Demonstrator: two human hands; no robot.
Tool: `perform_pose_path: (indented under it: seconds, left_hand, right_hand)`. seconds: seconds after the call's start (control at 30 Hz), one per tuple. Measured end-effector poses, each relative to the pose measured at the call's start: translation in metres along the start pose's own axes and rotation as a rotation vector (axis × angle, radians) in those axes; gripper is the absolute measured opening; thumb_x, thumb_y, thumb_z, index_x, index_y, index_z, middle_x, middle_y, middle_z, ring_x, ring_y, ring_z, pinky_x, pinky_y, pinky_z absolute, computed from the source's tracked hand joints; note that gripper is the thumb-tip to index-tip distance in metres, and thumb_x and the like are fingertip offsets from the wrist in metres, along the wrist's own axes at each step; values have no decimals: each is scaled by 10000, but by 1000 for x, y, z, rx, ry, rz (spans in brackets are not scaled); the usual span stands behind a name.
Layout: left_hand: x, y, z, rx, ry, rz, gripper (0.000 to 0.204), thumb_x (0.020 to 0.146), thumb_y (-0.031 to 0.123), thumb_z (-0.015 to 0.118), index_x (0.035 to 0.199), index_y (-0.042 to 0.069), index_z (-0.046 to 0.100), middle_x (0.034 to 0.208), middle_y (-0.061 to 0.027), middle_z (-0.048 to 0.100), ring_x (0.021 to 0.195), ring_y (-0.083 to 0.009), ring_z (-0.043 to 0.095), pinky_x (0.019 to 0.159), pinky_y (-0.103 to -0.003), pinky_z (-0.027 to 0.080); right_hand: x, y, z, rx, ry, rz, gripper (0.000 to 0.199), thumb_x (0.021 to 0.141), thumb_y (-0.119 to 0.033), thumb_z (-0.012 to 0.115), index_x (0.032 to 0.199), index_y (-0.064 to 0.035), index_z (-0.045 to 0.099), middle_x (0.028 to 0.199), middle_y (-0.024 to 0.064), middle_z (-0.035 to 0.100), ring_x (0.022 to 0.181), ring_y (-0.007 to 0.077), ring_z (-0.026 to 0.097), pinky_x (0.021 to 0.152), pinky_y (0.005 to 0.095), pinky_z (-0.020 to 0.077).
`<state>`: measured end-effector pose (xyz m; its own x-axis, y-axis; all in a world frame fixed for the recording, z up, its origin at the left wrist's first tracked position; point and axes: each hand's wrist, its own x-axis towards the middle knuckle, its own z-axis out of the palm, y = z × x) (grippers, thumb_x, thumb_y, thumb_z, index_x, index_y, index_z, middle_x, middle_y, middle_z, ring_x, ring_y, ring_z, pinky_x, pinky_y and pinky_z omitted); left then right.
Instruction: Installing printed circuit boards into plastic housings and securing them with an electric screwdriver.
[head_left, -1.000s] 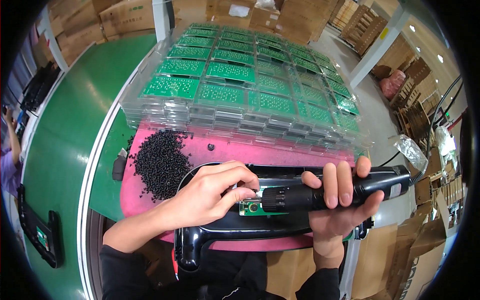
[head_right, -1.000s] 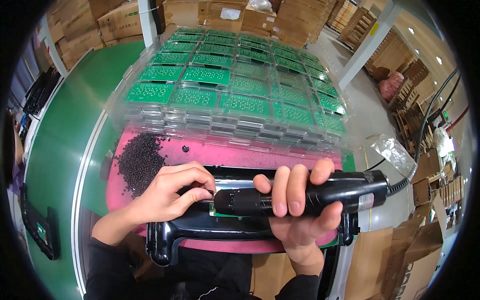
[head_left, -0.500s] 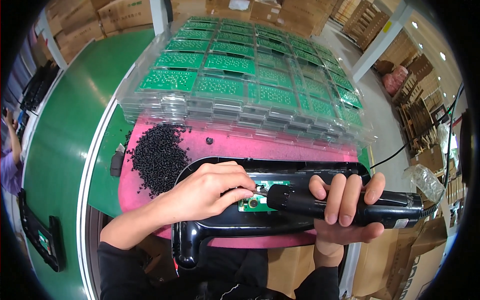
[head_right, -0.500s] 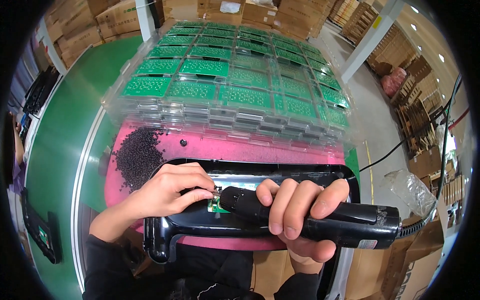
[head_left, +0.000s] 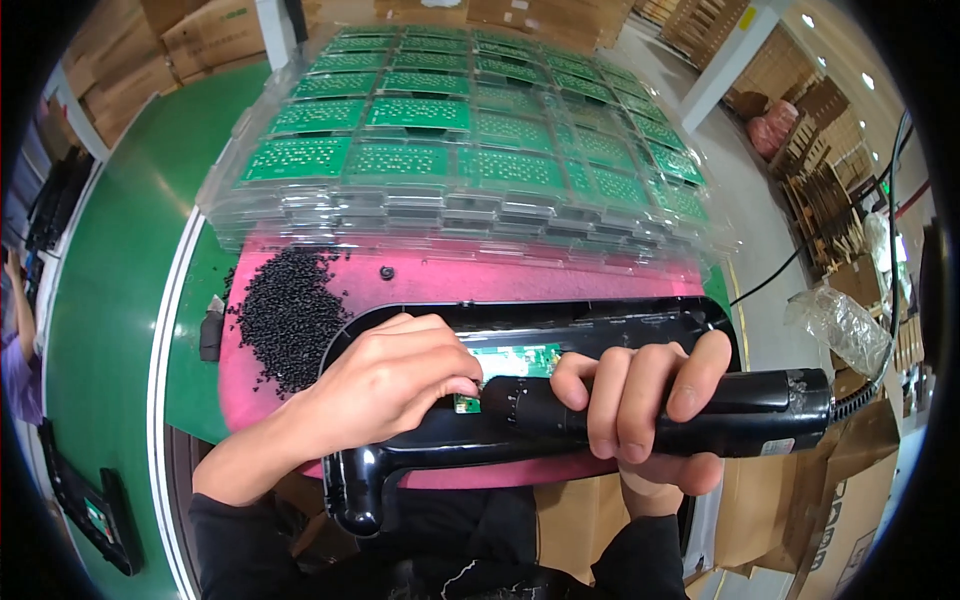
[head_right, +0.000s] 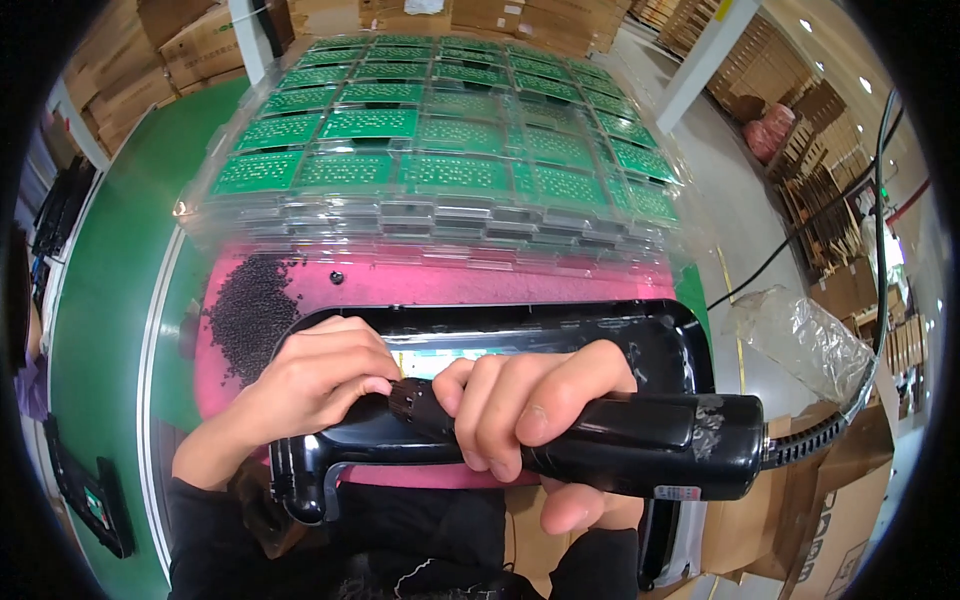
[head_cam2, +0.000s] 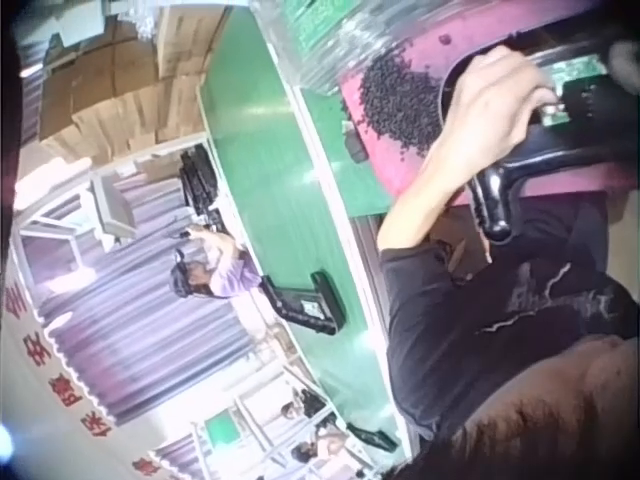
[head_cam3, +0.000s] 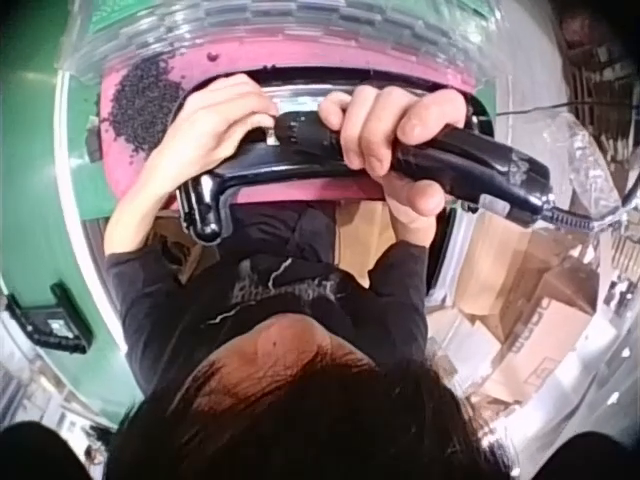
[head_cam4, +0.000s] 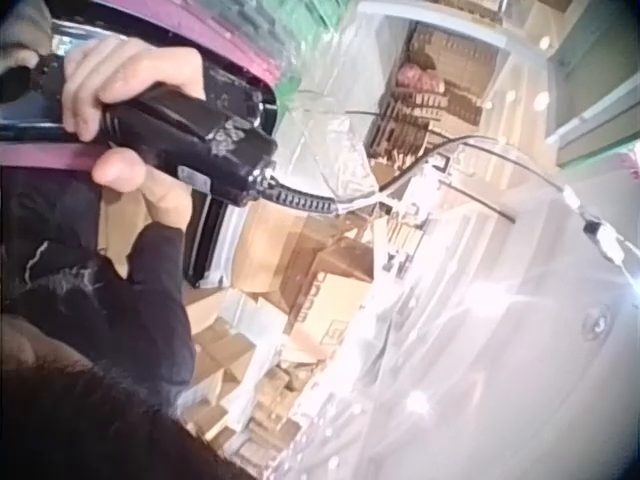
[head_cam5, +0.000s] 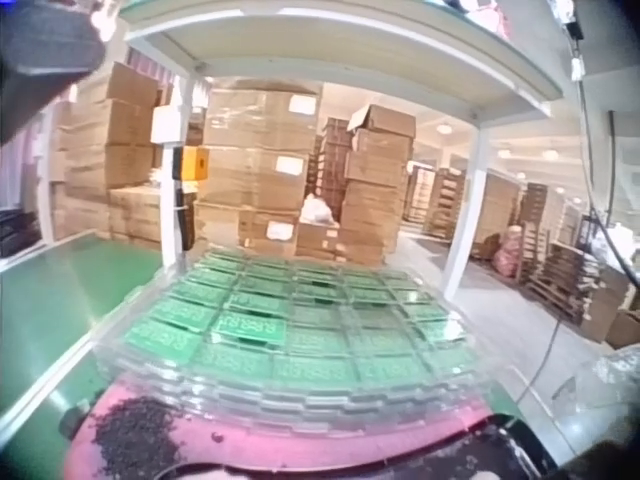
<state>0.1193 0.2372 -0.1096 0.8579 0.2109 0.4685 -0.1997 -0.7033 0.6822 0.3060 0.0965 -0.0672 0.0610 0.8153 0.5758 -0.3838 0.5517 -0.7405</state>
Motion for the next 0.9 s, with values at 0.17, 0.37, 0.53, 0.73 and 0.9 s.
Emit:
perform_pose_path:
  seconds: [0.17, 0.37, 0.53, 0.73, 0.9]
  left_hand:
    - [1, 2, -3, 174, 249, -4, 148, 776, -5, 755, 891, -25, 664, 819, -124, 670, 769, -279, 658, 692, -367, 527]
    - [2, 2, 2, 66, 48, -41, 127, 805, 37, 739, 901, -5, 668, 873, -110, 671, 832, -273, 647, 711, -371, 535]
    - [0, 0, 2, 118, -109, -36, 148, 795, 79, 751, 925, 42, 692, 986, -54, 711, 858, -245, 645, 768, -360, 546]
    - [-5, -3, 5, 188, -203, -68, 173, 841, 139, 718, 997, 66, 700, 991, -32, 730, 858, -238, 664, 763, -365, 561]
    - [-7, 0, 2, 146, -231, -194, 170, 855, 143, 706, 1005, 63, 701, 1010, -47, 740, 861, -272, 701, 739, -380, 566]
  right_hand:
    - [-3, -17, -5, -220, 209, -147, 382, 919, -447, 665, 993, -130, 464, 598, -28, 531, 460, 108, 500, 525, 286, 382]
    - [1, -3, -21, -407, 369, -129, 316, 891, -352, 610, 987, -94, 456, 599, -5, 454, 464, 112, 407, 512, 289, 352]
    - [1, 2, -26, -439, 402, -103, 289, 893, -325, 595, 987, -89, 457, 596, -2, 437, 468, 111, 402, 516, 291, 353]
    - [0, 8, -33, -265, 369, -84, 265, 893, -161, 656, 1033, -32, 470, 657, 46, 501, 533, 122, 458, 495, 281, 407]
    - [7, 13, -30, -231, 347, -12, 249, 874, -92, 681, 1016, -26, 488, 684, 48, 524, 549, 125, 497, 508, 279, 434]
